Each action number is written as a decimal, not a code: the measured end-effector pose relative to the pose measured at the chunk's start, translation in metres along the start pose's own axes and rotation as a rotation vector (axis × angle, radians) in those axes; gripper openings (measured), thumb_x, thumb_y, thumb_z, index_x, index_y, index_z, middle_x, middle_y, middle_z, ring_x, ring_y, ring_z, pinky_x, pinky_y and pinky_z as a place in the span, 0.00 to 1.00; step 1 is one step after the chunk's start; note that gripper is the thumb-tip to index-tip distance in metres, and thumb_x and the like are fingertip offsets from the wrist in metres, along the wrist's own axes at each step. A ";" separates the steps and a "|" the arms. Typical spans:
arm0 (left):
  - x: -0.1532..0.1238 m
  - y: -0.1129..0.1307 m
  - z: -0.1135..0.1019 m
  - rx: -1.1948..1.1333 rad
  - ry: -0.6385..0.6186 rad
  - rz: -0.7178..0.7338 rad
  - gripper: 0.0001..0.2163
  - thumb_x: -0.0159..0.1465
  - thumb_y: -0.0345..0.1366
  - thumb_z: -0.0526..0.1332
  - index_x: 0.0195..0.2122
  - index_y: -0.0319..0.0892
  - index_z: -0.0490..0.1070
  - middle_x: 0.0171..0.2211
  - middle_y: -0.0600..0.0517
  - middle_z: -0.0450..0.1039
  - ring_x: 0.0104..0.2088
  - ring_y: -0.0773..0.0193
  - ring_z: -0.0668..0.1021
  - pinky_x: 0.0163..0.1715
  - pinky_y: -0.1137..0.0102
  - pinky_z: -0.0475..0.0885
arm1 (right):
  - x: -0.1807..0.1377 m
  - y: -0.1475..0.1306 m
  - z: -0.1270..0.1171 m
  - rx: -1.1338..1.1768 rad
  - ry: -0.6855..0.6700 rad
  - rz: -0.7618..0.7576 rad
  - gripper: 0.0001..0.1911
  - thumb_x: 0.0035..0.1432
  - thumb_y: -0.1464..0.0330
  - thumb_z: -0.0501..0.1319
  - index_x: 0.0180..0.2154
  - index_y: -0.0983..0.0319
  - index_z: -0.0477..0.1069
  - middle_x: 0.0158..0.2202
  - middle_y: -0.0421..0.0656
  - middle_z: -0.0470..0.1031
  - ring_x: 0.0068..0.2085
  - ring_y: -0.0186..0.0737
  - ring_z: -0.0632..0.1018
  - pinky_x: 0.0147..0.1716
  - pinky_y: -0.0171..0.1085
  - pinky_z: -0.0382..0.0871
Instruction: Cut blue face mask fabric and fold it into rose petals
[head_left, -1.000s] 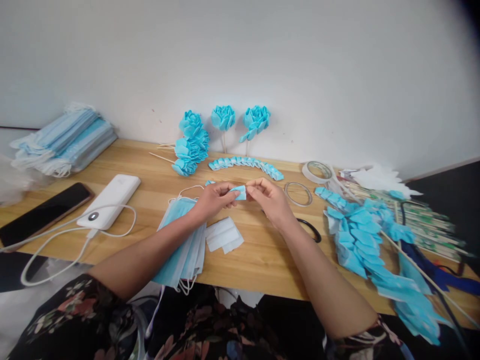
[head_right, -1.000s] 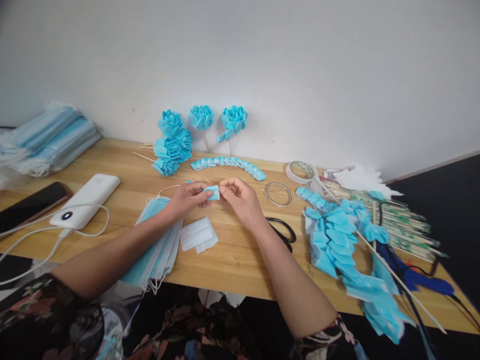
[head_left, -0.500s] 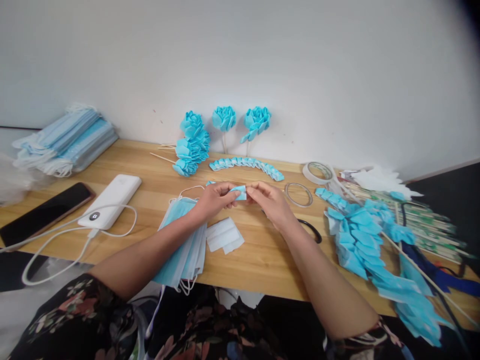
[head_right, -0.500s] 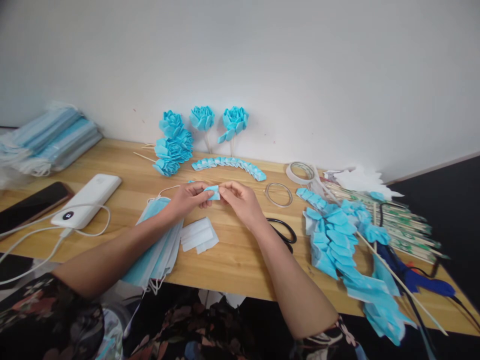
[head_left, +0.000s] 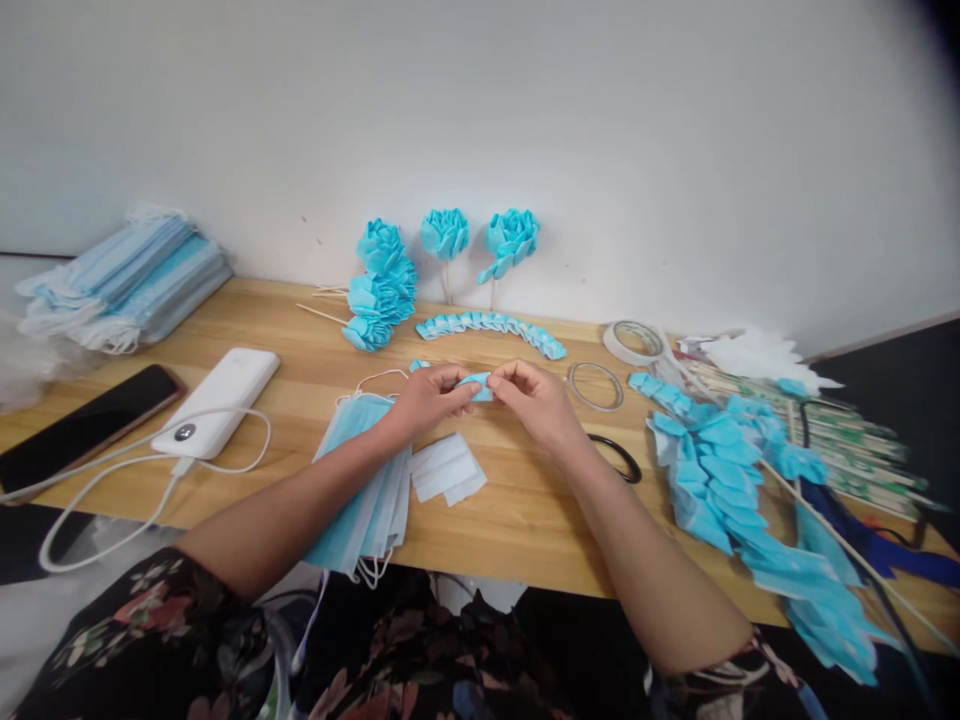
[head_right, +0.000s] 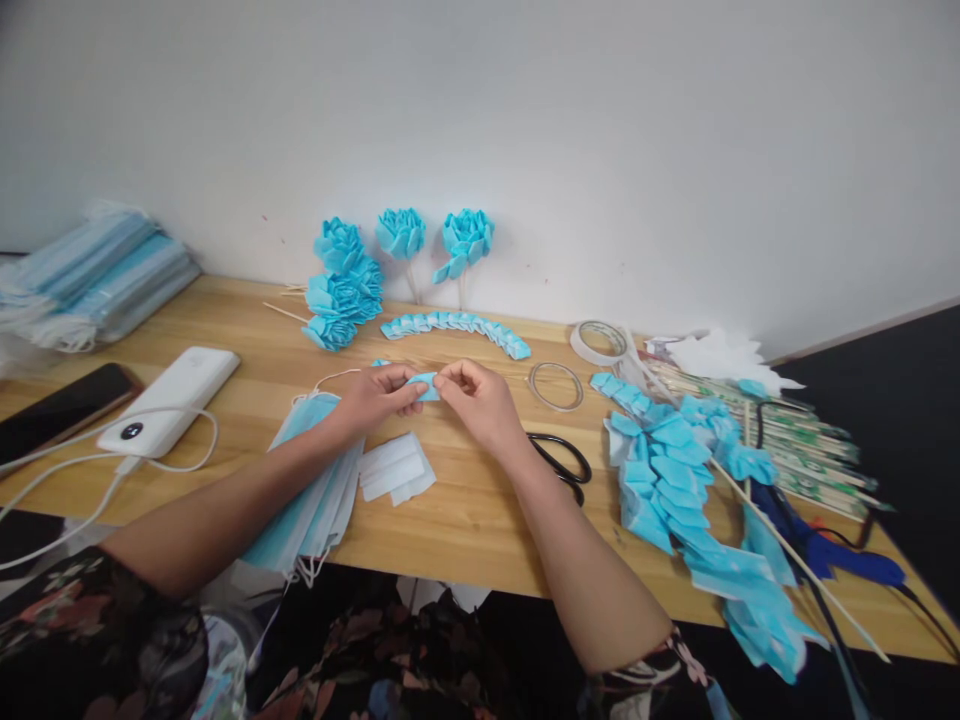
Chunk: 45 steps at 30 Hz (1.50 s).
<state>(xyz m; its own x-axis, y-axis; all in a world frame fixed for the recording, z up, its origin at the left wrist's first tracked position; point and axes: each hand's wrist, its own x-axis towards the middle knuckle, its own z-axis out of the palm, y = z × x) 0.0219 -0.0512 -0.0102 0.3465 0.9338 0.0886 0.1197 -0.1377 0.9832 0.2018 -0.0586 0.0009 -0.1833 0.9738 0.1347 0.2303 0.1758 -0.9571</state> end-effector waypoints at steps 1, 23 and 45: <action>0.000 0.000 0.000 0.001 0.000 -0.001 0.16 0.57 0.48 0.63 0.26 0.39 0.69 0.20 0.54 0.72 0.21 0.72 0.71 0.23 0.76 0.66 | 0.000 0.000 0.000 0.004 0.000 0.003 0.10 0.55 0.60 0.62 0.29 0.60 0.71 0.26 0.38 0.70 0.29 0.34 0.70 0.31 0.35 0.64; 0.001 0.001 0.000 -0.054 -0.021 -0.015 0.18 0.58 0.51 0.63 0.25 0.39 0.69 0.20 0.54 0.71 0.20 0.72 0.70 0.24 0.75 0.66 | -0.001 0.005 0.005 0.041 0.083 0.040 0.09 0.53 0.62 0.64 0.28 0.60 0.70 0.26 0.38 0.71 0.28 0.34 0.70 0.30 0.35 0.63; 0.002 -0.003 0.001 -0.195 0.050 -0.007 0.19 0.57 0.52 0.64 0.35 0.38 0.68 0.20 0.55 0.71 0.18 0.71 0.72 0.21 0.75 0.67 | -0.001 0.001 0.005 0.059 0.058 0.019 0.14 0.54 0.62 0.63 0.42 0.60 0.69 0.27 0.36 0.73 0.28 0.34 0.72 0.31 0.35 0.65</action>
<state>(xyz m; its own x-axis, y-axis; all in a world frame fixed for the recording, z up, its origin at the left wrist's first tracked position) 0.0231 -0.0491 -0.0129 0.2994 0.9504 0.0848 -0.0618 -0.0694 0.9957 0.1973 -0.0597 -0.0015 -0.1230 0.9839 0.1294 0.1766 0.1500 -0.9728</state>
